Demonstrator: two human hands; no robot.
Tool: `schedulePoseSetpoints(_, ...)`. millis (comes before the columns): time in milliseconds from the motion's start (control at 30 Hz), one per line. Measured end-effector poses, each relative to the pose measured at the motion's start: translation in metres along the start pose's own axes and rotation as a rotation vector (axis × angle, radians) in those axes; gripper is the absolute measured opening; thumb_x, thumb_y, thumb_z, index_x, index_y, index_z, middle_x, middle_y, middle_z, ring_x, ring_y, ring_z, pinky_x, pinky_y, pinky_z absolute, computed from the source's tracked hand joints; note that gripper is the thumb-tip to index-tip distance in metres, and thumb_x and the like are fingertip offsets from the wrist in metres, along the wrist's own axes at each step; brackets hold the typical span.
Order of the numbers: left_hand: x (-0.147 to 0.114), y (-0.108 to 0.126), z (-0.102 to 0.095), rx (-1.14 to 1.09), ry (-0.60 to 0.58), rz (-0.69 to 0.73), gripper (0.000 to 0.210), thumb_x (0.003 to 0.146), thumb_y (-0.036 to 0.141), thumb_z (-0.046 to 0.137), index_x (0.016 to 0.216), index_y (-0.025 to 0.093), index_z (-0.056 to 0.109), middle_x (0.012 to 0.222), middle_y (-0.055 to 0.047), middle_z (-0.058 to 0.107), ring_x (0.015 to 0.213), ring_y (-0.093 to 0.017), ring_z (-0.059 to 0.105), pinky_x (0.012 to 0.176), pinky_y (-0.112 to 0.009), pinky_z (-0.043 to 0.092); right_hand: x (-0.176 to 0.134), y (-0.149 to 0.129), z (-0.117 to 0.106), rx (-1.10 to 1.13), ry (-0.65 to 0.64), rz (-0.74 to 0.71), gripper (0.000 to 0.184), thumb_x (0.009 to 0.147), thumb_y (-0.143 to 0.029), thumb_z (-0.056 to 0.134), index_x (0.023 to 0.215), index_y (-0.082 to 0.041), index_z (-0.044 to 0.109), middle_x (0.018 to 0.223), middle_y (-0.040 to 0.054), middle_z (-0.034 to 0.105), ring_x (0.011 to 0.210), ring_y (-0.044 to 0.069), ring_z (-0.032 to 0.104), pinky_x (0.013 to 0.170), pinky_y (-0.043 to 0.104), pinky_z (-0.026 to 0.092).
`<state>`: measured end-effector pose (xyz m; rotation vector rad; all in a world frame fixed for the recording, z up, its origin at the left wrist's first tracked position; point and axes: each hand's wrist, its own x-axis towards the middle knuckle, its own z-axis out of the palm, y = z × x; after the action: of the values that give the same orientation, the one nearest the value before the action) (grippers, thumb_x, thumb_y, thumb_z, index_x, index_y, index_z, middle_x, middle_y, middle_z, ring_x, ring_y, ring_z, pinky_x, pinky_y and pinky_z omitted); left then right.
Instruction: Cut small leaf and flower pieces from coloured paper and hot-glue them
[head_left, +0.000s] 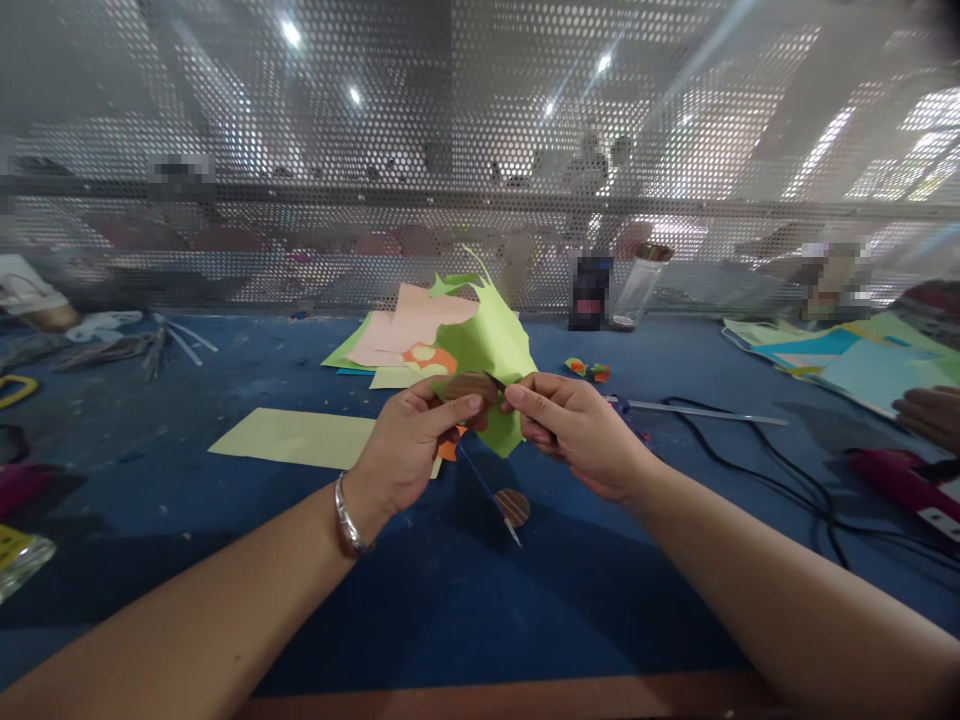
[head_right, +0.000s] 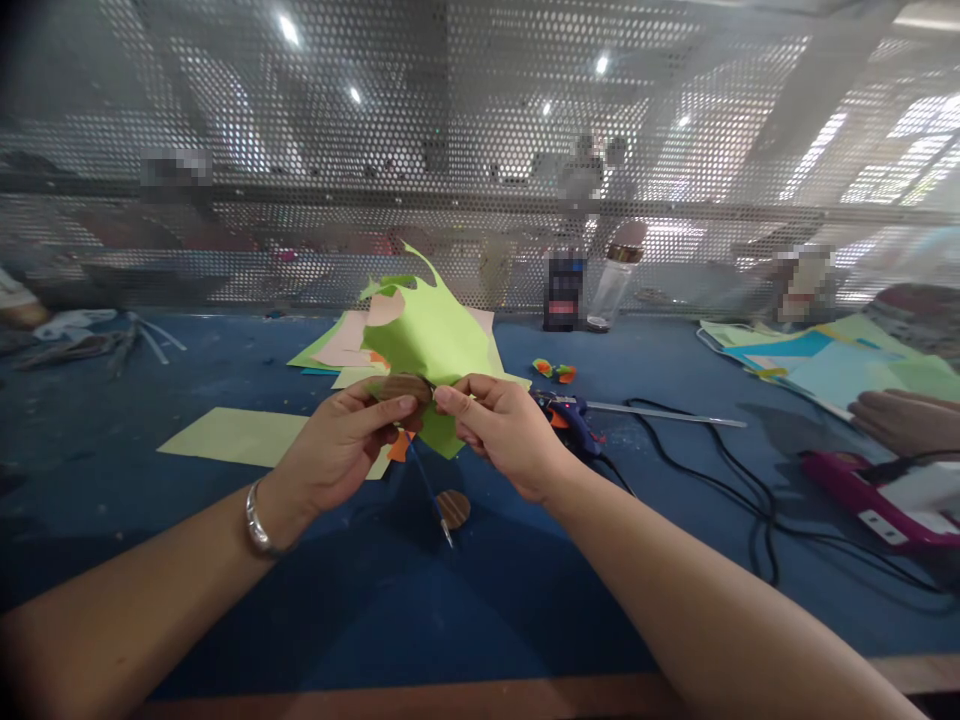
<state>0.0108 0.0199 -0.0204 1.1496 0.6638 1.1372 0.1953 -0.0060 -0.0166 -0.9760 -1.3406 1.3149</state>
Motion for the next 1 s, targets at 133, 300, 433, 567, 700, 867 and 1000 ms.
schedulePoseSetpoints(133,-0.001,0.001,0.001,0.001,0.032,-0.009,0.017,0.071,0.024,0.087,0.086,0.018,0.079,0.083,-0.002,0.073,0.07,-0.011,0.059,0.064,-0.024,0.045,-0.001,-0.002,0.0,-0.054,0.02,-0.025,0.042,0.084,-0.057,0.074,0.079,-0.019,0.057,0.054,-0.0081,0.041,0.047,0.005,0.029,0.042,0.023,0.015)
schedulePoseSetpoints(300,0.0,-0.001,0.0,0.004,0.026,0.007,0.017,0.074,0.022,0.085,0.088,0.018,0.078,0.087,-0.003,0.073,0.073,-0.012,0.06,0.068,-0.025,0.046,-0.002,-0.003,0.0,-0.057,0.017,-0.031,0.04,0.084,-0.056,0.074,0.079,-0.02,0.057,0.054,-0.0086,0.038,0.047,0.006,0.026,0.044,0.024,0.015)
schedulePoseSetpoints(433,0.001,-0.003,-0.002,-0.002,-0.008,-0.008,0.017,0.075,0.023,0.085,0.089,0.018,0.078,0.083,-0.002,0.069,0.073,-0.011,0.057,0.065,-0.023,0.044,-0.001,-0.003,-0.001,-0.069,0.014,-0.055,0.039,0.086,-0.055,0.073,0.078,-0.02,0.056,0.054,-0.0086,0.036,0.049,0.007,0.027,0.046,0.025,0.017)
schedulePoseSetpoints(567,0.001,-0.003,-0.004,0.007,-0.045,-0.014,0.016,0.078,0.024,0.084,0.092,0.02,0.078,0.08,-0.001,0.065,0.075,-0.012,0.056,0.065,-0.023,0.044,-0.001,-0.002,-0.002,-0.112,0.007,-0.073,0.039,0.087,-0.056,0.071,0.079,-0.02,0.058,0.054,-0.0084,0.037,0.05,0.008,0.027,0.047,0.025,0.017)
schedulePoseSetpoints(700,0.0,-0.003,-0.004,0.026,-0.047,-0.023,0.014,0.078,0.024,0.083,0.089,0.019,0.078,0.08,-0.002,0.065,0.071,-0.012,0.054,0.062,-0.024,0.043,0.0,-0.003,-0.004,-0.153,-0.01,-0.106,0.038,0.088,-0.057,0.07,0.08,-0.02,0.059,0.055,-0.0082,0.037,0.049,0.008,0.027,0.047,0.026,0.017)
schedulePoseSetpoints(867,0.0,-0.002,-0.004,0.059,-0.025,-0.015,0.011,0.077,0.025,0.083,0.085,0.019,0.077,0.077,-0.003,0.064,0.065,-0.012,0.051,0.056,-0.024,0.039,0.0,-0.003,-0.008,-0.232,-0.02,-0.144,0.037,0.09,-0.055,0.068,0.08,-0.021,0.06,0.055,-0.0075,0.039,0.05,0.009,0.029,0.048,0.027,0.019)
schedulePoseSetpoints(1000,0.0,-0.002,-0.005,0.061,-0.009,-0.015,0.009,0.077,0.024,0.082,0.084,0.02,0.078,0.074,-0.001,0.062,0.064,-0.011,0.05,0.055,-0.024,0.039,0.0,-0.002,-0.01,-0.305,-0.029,-0.16,0.033,0.094,-0.051,0.065,0.081,-0.021,0.06,0.056,-0.0072,0.038,0.05,0.009,0.028,0.049,0.028,0.018)
